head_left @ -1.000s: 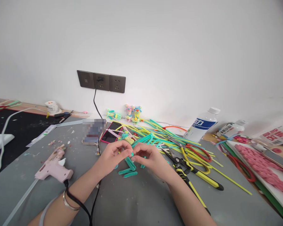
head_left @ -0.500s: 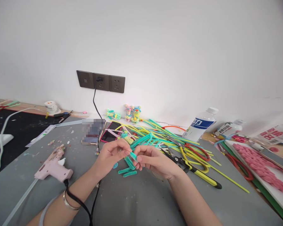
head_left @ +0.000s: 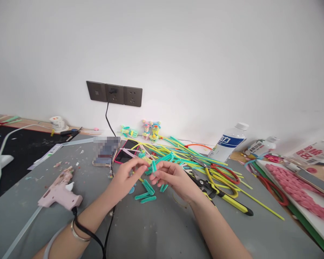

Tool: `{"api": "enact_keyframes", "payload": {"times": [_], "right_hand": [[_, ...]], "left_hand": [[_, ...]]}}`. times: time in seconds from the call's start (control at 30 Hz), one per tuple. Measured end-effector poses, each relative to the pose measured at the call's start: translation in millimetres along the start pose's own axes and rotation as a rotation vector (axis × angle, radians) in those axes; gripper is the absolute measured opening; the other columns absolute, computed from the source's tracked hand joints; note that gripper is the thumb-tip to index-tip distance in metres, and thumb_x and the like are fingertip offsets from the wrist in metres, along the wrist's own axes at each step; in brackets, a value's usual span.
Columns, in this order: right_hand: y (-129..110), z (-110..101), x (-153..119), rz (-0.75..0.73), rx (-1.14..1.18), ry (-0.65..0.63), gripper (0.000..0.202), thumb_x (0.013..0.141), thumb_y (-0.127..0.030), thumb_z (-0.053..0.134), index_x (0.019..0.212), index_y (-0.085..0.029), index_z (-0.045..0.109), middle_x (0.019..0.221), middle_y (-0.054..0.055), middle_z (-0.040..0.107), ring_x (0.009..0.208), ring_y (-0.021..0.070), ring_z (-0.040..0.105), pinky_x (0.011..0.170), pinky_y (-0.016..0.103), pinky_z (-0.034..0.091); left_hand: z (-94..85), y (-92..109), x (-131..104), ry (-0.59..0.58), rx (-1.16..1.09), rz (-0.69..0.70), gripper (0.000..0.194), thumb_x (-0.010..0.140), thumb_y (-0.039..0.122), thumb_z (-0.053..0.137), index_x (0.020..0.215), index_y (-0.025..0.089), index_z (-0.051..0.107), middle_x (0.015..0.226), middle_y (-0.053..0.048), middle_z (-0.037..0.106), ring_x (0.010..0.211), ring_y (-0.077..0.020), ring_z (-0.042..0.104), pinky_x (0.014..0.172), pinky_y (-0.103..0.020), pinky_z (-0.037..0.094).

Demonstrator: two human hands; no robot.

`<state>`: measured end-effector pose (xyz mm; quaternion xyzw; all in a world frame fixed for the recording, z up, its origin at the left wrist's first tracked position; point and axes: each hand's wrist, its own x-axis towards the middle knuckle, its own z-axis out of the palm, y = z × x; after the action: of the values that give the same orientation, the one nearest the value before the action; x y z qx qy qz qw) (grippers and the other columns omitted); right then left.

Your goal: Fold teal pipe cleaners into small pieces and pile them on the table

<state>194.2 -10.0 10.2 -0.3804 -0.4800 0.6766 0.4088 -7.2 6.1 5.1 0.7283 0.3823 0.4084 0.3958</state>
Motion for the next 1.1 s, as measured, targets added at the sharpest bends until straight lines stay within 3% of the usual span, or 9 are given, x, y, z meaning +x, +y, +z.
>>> {"api": "enact_keyframes", "payload": {"times": [0.07,0.17,0.33,0.43,0.53,0.67,0.77,0.87,1.1], "right_hand": [[-0.1,-3.9,1.6,-0.051,-0.038,0.06,0.033,0.074,-0.044,0.084,0.08,-0.018,0.064,0.078,0.002,0.073,0.069,0.0131,0.067,0.061,0.023,0.049],[-0.6,-7.9,2.8,-0.105,-0.156,0.123,0.033,0.074,-0.045,0.083,0.076,-0.018,0.065,0.068,-0.003,0.062,0.062,0.011,0.057,0.059,0.023,0.045],[-1.4,-7.6,1.6,-0.039,-0.292,0.085,0.037,0.072,-0.05,0.082,0.076,-0.018,0.063,0.067,-0.005,0.053,0.056,0.0089,0.045,0.053,0.023,0.038],[-0.4,-7.8,1.0,0.065,-0.348,0.028,0.041,0.072,-0.055,0.08,0.079,-0.018,0.063,0.065,-0.005,0.052,0.054,0.0089,0.047,0.052,0.023,0.04],[0.6,-10.3,1.3,0.098,-0.391,0.009,0.042,0.073,-0.056,0.078,0.079,-0.017,0.064,0.064,-0.005,0.054,0.054,0.009,0.048,0.053,0.023,0.043],[-0.7,-15.2,1.9,0.087,-0.374,-0.009,0.041,0.07,-0.054,0.082,0.077,-0.017,0.067,0.065,-0.003,0.058,0.057,0.0097,0.052,0.055,0.023,0.047],[-3.1,-18.1,1.4,0.151,-0.283,-0.041,0.04,0.066,-0.051,0.086,0.078,-0.016,0.068,0.065,-0.001,0.063,0.06,0.0112,0.059,0.056,0.022,0.048],[-4.8,-19.2,0.5,0.196,-0.218,-0.082,0.041,0.066,-0.051,0.086,0.076,-0.016,0.069,0.067,0.0,0.067,0.062,0.0116,0.063,0.056,0.021,0.048],[-6.4,-17.0,-1.0,0.208,-0.21,-0.105,0.036,0.066,-0.047,0.087,0.072,-0.016,0.069,0.069,0.001,0.069,0.062,0.0107,0.063,0.056,0.02,0.049]], "left_hand": [[1.9,-6.9,-1.4,-0.138,0.229,0.054,0.012,0.092,0.024,0.059,0.092,0.022,0.071,0.094,-0.006,0.071,0.093,-0.0253,0.064,0.082,-0.034,0.05],[4.5,-18.2,-5.9,-0.238,0.472,0.157,0.013,0.087,0.017,0.064,0.097,0.023,0.072,0.1,-0.007,0.068,0.103,-0.0286,0.06,0.094,-0.042,0.047],[4.2,-27.6,-10.3,-0.297,0.538,0.141,0.011,0.087,0.014,0.066,0.093,0.022,0.069,0.101,-0.005,0.065,0.107,-0.0283,0.059,0.098,-0.043,0.046],[3.4,-26.2,-9.0,-0.31,0.495,0.111,0.01,0.088,0.013,0.065,0.089,0.022,0.068,0.1,-0.004,0.065,0.107,-0.0274,0.058,0.096,-0.041,0.046],[2.7,-18.4,-6.2,-0.249,0.385,0.069,0.007,0.089,0.018,0.064,0.088,0.023,0.068,0.099,-0.004,0.067,0.105,-0.0264,0.059,0.093,-0.038,0.046],[1.6,-4.3,-1.2,-0.25,0.198,-0.043,0.012,0.093,0.026,0.057,0.09,0.021,0.068,0.088,-0.002,0.069,0.08,-0.0197,0.06,0.071,-0.028,0.045],[1.7,0.0,1.5,-0.218,0.103,-0.121,0.016,0.09,0.032,0.059,0.088,0.019,0.068,0.077,0.0,0.063,0.069,-0.0164,0.054,0.063,-0.026,0.04],[2.5,-1.9,1.9,-0.18,-0.034,-0.168,0.02,0.087,0.036,0.062,0.09,0.017,0.067,0.074,0.001,0.057,0.07,-0.0158,0.052,0.063,-0.025,0.04],[2.0,1.3,1.3,-0.194,-0.244,-0.234,0.022,0.084,0.037,0.065,0.09,0.016,0.067,0.08,-0.001,0.061,0.076,-0.0161,0.054,0.068,-0.025,0.043]]}}
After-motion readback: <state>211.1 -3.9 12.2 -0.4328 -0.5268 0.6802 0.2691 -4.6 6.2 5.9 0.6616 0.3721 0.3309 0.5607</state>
